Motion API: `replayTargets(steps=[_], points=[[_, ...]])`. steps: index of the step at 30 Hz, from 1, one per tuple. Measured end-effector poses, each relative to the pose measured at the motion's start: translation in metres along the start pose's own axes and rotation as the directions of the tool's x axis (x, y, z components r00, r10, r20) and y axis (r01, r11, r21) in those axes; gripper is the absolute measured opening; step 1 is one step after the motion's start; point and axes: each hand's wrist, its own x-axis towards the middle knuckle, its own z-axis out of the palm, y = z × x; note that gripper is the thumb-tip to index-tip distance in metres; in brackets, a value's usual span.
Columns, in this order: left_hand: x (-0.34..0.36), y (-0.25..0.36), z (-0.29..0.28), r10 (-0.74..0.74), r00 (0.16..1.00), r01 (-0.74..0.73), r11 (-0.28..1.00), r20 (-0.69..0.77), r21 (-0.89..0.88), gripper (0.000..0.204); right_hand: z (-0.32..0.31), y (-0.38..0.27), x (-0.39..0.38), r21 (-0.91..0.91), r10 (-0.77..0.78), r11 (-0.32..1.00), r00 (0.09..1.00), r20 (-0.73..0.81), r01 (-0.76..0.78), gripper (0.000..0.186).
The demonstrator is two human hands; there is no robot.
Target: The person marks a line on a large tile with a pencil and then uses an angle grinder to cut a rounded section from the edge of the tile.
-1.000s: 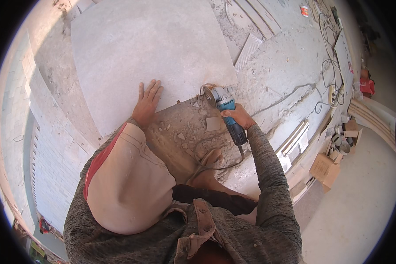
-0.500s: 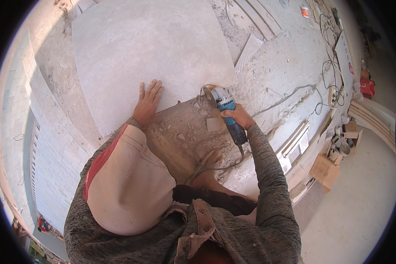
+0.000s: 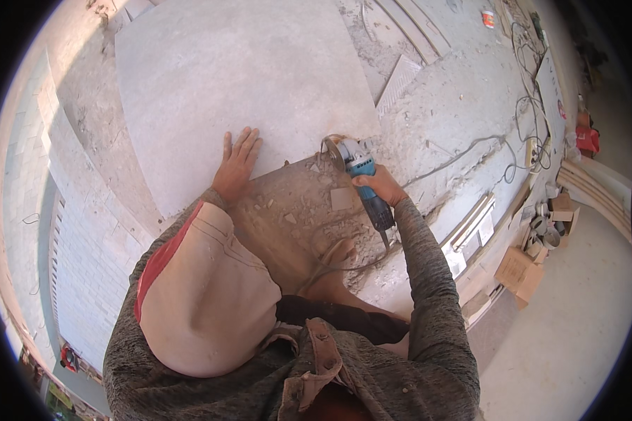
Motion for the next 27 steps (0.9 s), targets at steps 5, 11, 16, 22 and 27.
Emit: replayTargets(steps=[5, 11, 16, 22, 27], points=[[0.0, 0.002, -0.002, -0.011, 1.0, 0.011, 1.0, 0.014, -0.016, 0.092, 0.001, 0.001, 0.001, -0.027, -0.018, 0.999, 1.0, -0.022, 0.018, 0.046], [0.001, -0.001, 0.004, 0.013, 0.999, -0.014, 0.999, -0.035, -0.031, 0.096, -0.001, 0.006, 0.006, -0.071, -0.043, 0.997, 0.999, -0.004, 0.042, 0.049], [-0.001, -0.002, 0.004, 0.013, 0.999, -0.014, 1.0, -0.047, -0.02, 0.084, 0.006, -0.001, -0.008, -0.057, -0.053, 0.997, 0.998, -0.023, 0.052, 0.048], [0.001, 0.001, 0.0, 0.013, 1.0, -0.013, 1.0, -0.007, -0.005, 0.081, 0.012, 0.004, -0.025, 0.039, -0.062, 0.997, 0.996, -0.065, 0.065, 0.05], [0.002, 0.002, -0.002, 0.022, 1.0, -0.022, 1.0, 0.003, 0.014, 0.082, 0.016, 0.012, -0.032, 0.114, -0.035, 0.992, 0.994, -0.102, 0.047, 0.047]])
